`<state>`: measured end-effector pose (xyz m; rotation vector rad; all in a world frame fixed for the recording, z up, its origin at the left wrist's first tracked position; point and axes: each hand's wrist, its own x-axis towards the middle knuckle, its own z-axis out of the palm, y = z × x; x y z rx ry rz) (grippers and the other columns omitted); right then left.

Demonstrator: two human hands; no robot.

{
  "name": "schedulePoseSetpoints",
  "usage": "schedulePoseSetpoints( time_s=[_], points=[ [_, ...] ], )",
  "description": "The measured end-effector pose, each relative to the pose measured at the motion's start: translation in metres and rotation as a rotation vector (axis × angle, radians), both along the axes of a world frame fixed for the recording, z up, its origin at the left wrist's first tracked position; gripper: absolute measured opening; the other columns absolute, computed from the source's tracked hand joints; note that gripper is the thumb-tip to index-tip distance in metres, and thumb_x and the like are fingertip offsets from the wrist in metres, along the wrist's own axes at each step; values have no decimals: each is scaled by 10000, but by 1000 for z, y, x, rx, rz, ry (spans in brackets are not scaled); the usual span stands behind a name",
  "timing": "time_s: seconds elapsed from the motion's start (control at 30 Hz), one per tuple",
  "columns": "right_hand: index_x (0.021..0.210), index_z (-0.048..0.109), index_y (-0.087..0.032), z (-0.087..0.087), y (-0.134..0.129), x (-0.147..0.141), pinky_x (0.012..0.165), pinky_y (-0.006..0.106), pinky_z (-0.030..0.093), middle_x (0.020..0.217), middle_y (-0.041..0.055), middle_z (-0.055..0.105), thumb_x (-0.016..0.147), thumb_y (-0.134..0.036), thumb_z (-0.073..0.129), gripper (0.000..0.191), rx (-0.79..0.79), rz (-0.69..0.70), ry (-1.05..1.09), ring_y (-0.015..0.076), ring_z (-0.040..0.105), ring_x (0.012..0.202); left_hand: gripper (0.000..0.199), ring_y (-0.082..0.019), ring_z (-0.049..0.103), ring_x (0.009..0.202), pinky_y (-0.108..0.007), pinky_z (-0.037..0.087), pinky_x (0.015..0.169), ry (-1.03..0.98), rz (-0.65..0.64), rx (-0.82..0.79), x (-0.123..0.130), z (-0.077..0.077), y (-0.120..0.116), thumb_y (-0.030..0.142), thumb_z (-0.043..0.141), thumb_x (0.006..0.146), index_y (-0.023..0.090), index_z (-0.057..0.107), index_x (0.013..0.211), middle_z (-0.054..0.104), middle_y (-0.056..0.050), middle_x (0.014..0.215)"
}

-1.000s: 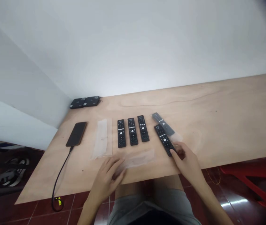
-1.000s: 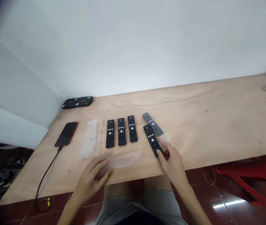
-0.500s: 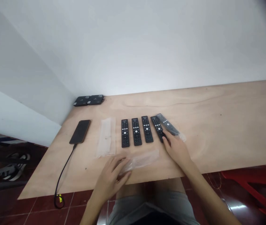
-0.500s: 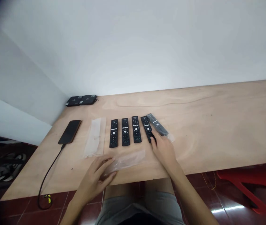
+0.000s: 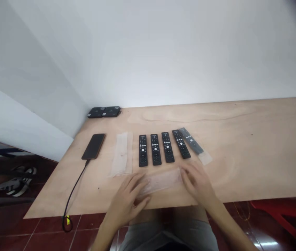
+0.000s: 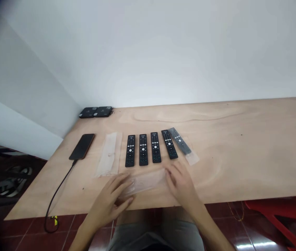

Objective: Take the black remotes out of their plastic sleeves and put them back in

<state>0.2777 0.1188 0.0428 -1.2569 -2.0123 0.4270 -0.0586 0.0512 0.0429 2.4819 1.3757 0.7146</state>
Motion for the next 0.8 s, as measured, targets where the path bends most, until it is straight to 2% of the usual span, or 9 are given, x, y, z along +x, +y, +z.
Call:
schedulePoseSetpoints(
  time_s=[0.07,0.13,0.23,0.33,0.5,0.57,0.7,0.8],
  points=[
    [1385,753,-280,-2,-18,-8,1021,493,586,1217,122,763,1102,-145,535,382,52,192,-51,317,687,1146,588,-356,519,1581,-572,564,1233,52,-27,-11,-1,0,2,344,723,1078,283,559,1639,529,-137,1722],
    [1367,753,-273,-4,-27,-14,1049,529,577,1287,118,748,1078,-84,546,402,67,290,-118,319,658,1188,616,-354,456,1637,-573,541,1265,108,-45,-32,-2,0,3,371,696,1097,297,521,1682,451,-113,1792],
    [1300,753,-247,-5,-28,-11,1077,560,562,1319,117,733,1081,-82,566,332,38,312,-177,333,627,1252,589,-334,421,1669,-562,529,1283,176,-49,-49,-5,-1,4,353,622,1137,336,492,1711,380,-64,1842],
    [1291,745,-257,-5,-26,3,1088,571,553,1311,113,726,1114,-145,581,266,6,290,-183,338,622,1275,561,-323,437,1668,-554,530,1287,199,-26,-39,-9,-4,3,309,573,1155,356,498,1709,376,-38,1846],
    [1291,744,-272,-9,-29,23,1123,604,540,1331,111,735,1139,-202,579,236,-12,277,-183,335,648,1282,529,-333,515,1621,-537,551,1272,119,49,25,-10,-9,1,259,592,1137,297,564,1663,459,-90,1799],
    [1320,740,-272,-12,-31,25,1154,627,530,1395,118,737,1142,-211,578,248,2,265,-191,350,636,1360,522,-332,537,1604,-530,557,1266,62,56,56,-9,-11,0,215,602,1123,270,582,1641,507,-118,1764],
    [1603,595,-271,-16,-31,25,1273,651,476,1624,111,662,1144,-228,597,461,33,309,-249,343,561,1554,486,-292,606,1550,-495,582,1247,-28,-34,86,-6,-18,-4,102,552,1106,263,656,1552,658,-110,1633],
    [1671,538,-296,-15,-28,31,1293,618,490,1704,82,599,1154,-265,601,521,-7,361,-304,318,546,1594,478,-267,669,1488,-471,612,1219,-40,-81,51,-9,-21,-7,100,543,1109,279,677,1531,725,-90,1553]
  ],
)
